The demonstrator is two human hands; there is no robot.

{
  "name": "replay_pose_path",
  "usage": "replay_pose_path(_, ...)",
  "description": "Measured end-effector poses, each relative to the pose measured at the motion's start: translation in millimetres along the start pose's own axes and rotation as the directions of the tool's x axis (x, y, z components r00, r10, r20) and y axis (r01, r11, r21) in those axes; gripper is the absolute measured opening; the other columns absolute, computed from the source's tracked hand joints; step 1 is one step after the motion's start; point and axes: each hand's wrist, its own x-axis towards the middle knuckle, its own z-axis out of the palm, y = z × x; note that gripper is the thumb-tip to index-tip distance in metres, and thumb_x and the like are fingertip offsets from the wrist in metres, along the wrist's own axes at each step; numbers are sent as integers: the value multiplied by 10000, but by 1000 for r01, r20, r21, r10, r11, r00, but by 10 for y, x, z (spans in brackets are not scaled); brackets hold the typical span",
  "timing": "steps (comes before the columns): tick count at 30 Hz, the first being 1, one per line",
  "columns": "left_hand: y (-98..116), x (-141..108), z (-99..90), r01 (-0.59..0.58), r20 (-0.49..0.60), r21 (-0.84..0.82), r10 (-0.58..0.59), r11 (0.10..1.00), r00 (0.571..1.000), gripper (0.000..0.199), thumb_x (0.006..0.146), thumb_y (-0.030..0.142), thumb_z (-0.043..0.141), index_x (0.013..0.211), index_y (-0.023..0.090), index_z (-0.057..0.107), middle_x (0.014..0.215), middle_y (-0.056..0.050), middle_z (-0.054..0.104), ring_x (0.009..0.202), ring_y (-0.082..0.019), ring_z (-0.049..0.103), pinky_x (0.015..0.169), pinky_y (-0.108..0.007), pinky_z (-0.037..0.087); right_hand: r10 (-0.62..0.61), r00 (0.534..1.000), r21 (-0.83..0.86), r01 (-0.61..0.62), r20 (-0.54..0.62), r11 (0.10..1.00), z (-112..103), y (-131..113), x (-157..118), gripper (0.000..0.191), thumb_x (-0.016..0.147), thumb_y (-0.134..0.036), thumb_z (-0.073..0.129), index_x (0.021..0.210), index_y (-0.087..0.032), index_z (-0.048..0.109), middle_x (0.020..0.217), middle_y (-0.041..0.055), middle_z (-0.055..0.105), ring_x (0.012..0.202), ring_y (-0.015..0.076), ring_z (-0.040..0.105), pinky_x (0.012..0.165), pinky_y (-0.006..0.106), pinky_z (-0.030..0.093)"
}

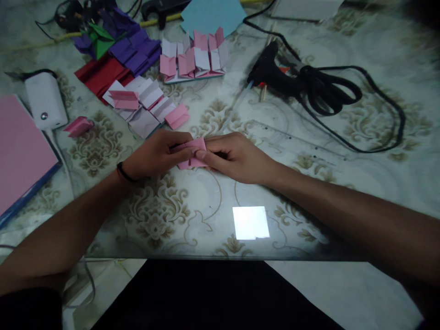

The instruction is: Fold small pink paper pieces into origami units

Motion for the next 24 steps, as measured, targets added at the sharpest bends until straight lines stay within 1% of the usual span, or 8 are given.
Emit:
replay_pose_path(4, 11, -2, 4, 18, -13, 10, -18, 1000, 1000, 336, 954, 397, 605, 731, 147, 633, 581, 49, 449, 577, -87, 404, 563, -261, 287, 8, 1000, 1, -8, 0, 1000, -4, -9, -2, 573, 1077, -592, 504, 695, -166, 527, 670, -26, 491, 623, 90, 422, 610, 242, 347)
replay_pose_path(9, 20, 1, 0, 33, 11, -6, -33, 999, 999, 337, 957, 398, 589, 735, 148, 631, 595, 43, 475, 590, -92, 432, 572, -267, 298, 10, 1000, 0, -10, 8, 1000, -9, -12, 2, 587, 1076, -608, 491, 688, -168, 516, 702, -13, 531, 646, 93, 444, 629, 241, 367)
replay_pose_path(15, 22, 1, -3, 29, 7, -5, -29, 1000, 1000, 343, 954, 401, 591, 722, 150, 618, 585, 48, 441, 589, -89, 402, 569, -267, 286, 17, 1000, 2, -17, 15, 1000, -13, -8, 3, 603, 1072, -626, 484, 684, -165, 517, 715, -5, 544, 659, 94, 461, 640, 242, 370)
replay_pose_path(24, 25, -3, -8, 23, 8, 3, -23, 1000, 1000, 338, 950, 391, 577, 725, 142, 620, 592, 48, 438, 589, -87, 398, 572, -268, 280, 3, 1000, 7, -3, -5, 1000, -6, -6, -7, 602, 1070, -617, 498, 670, -167, 504, 690, -19, 514, 633, 88, 436, 622, 238, 360)
